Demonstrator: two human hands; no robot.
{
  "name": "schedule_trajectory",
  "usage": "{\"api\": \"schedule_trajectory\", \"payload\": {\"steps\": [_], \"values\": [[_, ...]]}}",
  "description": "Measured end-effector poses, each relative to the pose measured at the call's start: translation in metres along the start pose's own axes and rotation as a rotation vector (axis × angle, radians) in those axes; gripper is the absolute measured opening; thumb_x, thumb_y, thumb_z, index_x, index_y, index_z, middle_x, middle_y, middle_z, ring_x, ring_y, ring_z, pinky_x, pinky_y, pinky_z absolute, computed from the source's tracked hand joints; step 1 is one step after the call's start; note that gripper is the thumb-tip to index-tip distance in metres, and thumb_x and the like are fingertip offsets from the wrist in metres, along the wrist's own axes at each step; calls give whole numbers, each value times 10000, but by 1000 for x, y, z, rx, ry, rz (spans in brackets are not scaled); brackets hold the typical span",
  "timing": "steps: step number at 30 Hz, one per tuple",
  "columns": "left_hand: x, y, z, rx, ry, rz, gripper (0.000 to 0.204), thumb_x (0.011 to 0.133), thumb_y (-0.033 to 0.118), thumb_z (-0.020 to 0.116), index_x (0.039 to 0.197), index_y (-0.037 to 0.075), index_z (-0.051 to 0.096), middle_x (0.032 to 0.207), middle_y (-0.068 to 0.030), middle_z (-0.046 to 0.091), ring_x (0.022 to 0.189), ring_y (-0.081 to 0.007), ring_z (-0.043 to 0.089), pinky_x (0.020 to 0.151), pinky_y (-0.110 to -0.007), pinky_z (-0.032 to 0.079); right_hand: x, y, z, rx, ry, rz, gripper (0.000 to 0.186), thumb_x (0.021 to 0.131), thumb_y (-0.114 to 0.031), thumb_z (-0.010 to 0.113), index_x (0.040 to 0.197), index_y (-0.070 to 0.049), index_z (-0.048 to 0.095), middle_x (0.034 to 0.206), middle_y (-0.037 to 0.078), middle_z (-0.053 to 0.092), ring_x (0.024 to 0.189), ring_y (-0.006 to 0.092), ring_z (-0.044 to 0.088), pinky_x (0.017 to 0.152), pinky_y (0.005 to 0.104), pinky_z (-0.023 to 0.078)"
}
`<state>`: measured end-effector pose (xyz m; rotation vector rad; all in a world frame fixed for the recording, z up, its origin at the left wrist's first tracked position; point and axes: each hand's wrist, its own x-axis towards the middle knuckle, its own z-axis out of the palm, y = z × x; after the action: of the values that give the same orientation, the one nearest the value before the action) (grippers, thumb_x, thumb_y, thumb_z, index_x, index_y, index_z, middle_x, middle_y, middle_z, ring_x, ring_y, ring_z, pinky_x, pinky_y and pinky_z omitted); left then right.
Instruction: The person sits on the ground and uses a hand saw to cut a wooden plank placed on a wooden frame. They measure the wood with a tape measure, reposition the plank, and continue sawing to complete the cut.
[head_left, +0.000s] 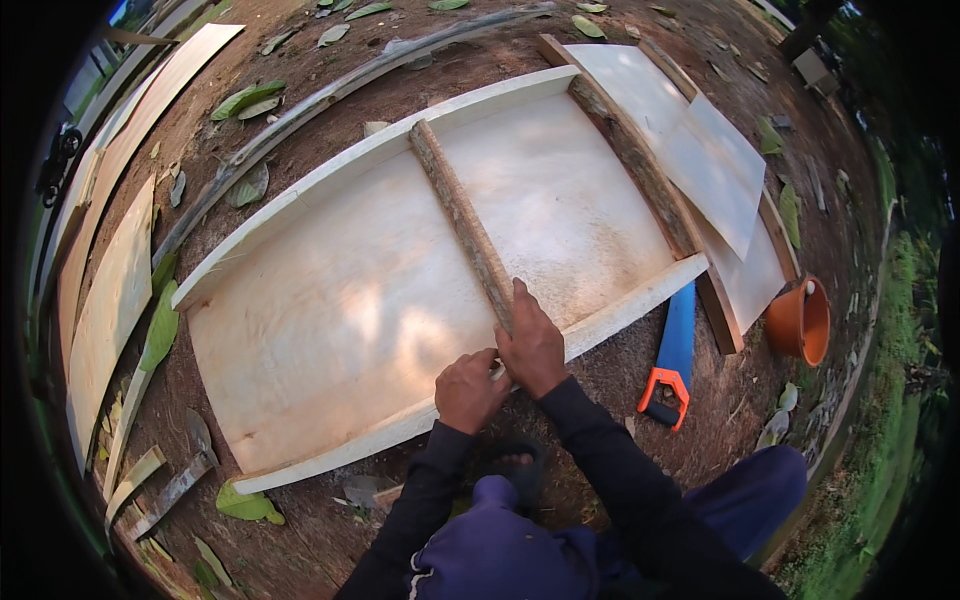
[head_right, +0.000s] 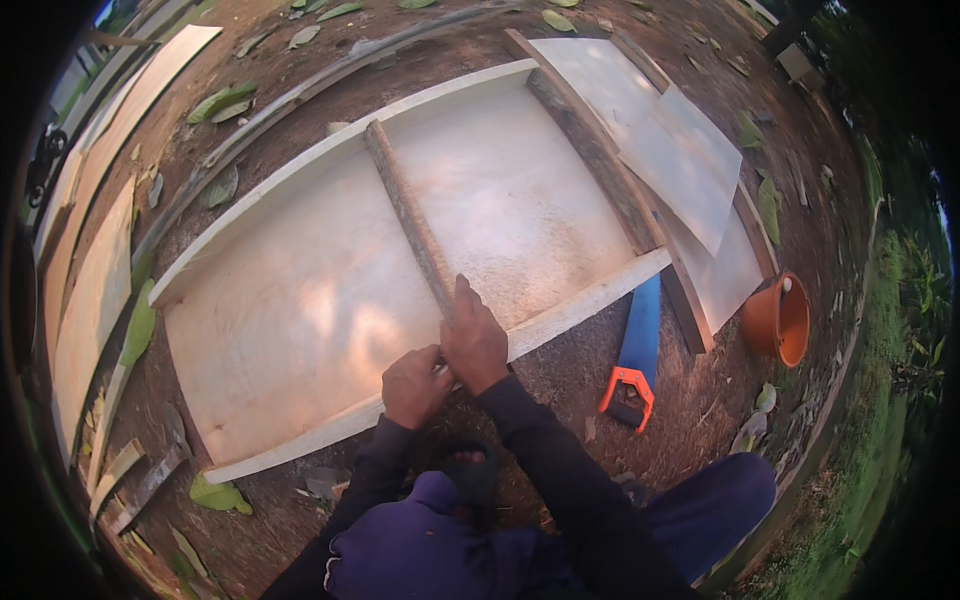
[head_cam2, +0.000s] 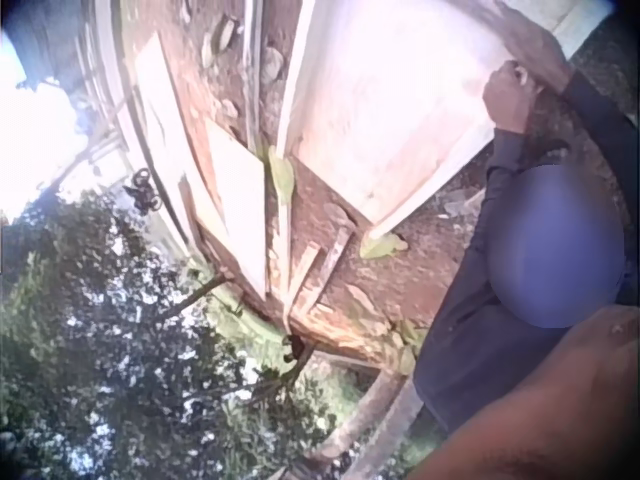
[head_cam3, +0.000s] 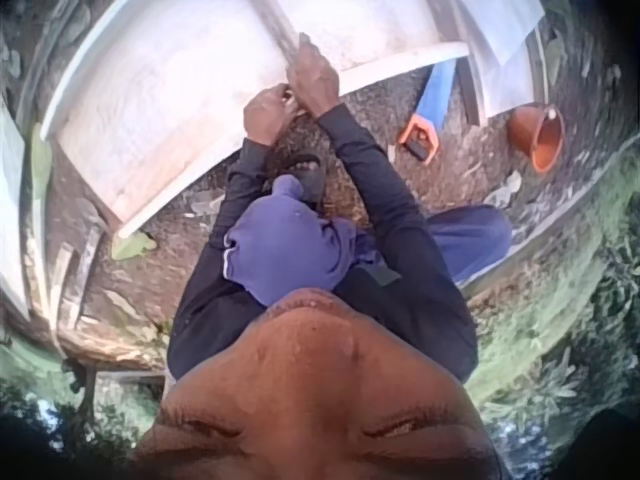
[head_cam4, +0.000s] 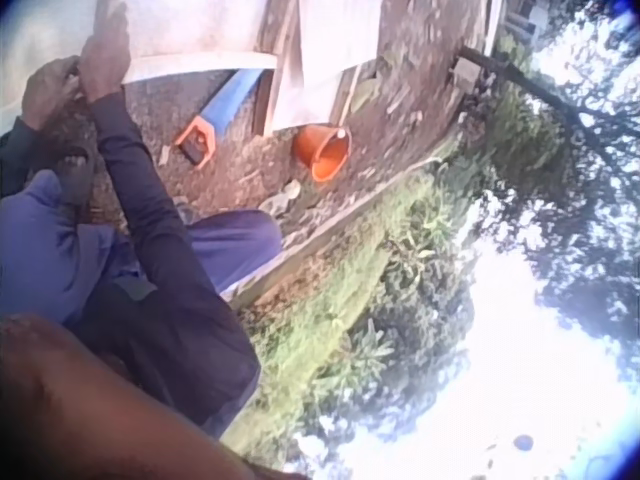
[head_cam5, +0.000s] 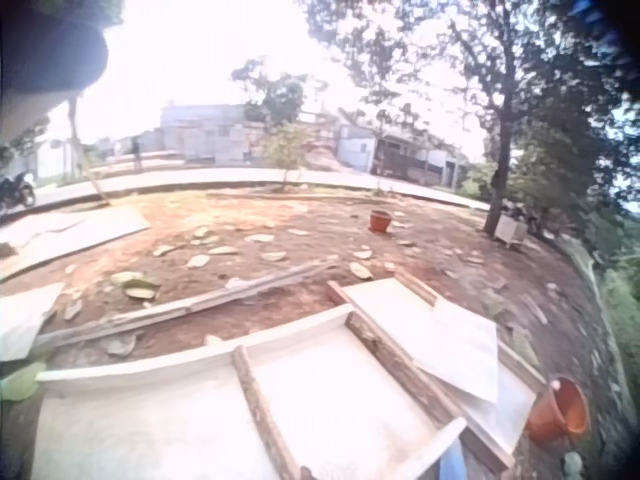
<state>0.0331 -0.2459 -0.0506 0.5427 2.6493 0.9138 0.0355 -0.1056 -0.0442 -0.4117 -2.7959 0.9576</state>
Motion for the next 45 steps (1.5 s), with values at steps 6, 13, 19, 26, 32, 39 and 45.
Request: {"api": "schedule_trajectory", "payload": {"steps": [6, 13, 19, 26, 32, 39, 45], "values": [[1, -3, 6, 23, 16, 9, 347, 865, 419, 703, 993, 102, 757, 916, -129, 756, 865, -337, 730, 801, -455, 572, 4, -5, -5, -31, -15, 69, 793, 861, -221, 720, 1527, 26, 368, 1173, 272, 652, 992, 436, 674, 826, 506, 570], [0, -4, 4, -13, 46, 26, 329, 873, 401, 705, 1011, 107, 756, 910, -117, 756, 859, -326, 728, 785, -456, 573, 6, -7, -6, 9, -59, 110, 788, 895, -226, 721, 1536, 51, 357, 1306, 330, 623, 1127, 481, 655, 964, 508, 533], [-2, -2, -3, -52, 49, 63, 313, 897, 390, 690, 1015, 109, 760, 923, -107, 769, 870, -325, 732, 779, -457, 578, 5, -7, -8, 23, -54, 93, 762, 906, -190, 703, 1531, 77, 357, 1362, 352, 585, 1205, 494, 622, 1012, 504, 508], [16, -25, -9, -535, 59, -54, 289, 985, 206, 646, 1215, 34, 687, 1114, -176, 755, 1024, -324, 733, 892, -414, 583, 2, -3, 0, 31, -6, -15, 765, 913, -167, 704, 1538, 78, 339, 1364, 350, 571, 1214, 490, 603, 1011, 519, 493], [126, -3, -42, -473, 452, -3, 717, 973, 358, 683, 1462, -113, 453, 1386, -344, 568, 1284, -459, 582, 1089, -477, 471, 2, -1, -4, -45, -13, 18, 765, 909, -159, 718, 1532, 82, 347, 1191, 299, 625, 1100, 469, 611, 930, 529, 498], [232, 27, -75, -149, 602, 28, 921, 969, 396, 669, 1544, -180, 237, 1591, -403, 289, 1521, -490, 278, 1258, -497, 250, 5, -6, -5, -117, 30, -83, 754, 873, -124, 726, 1486, 144, 380, 1074, 246, 635, 1002, 416, 577, 874, 517, 468], [265, 47, -62, 1, 615, -16, 957, 1013, 441, 545, 1577, -181, 85, 1639, -417, 140, 1561, -518, 135, 1282, -555, 116, 5, -5, -10, -149, -11, 2, 766, 876, -140, 734, 1502, 124, 379, 1105, 217, 633, 1018, 387, 570, 865, 504, 455]]}}
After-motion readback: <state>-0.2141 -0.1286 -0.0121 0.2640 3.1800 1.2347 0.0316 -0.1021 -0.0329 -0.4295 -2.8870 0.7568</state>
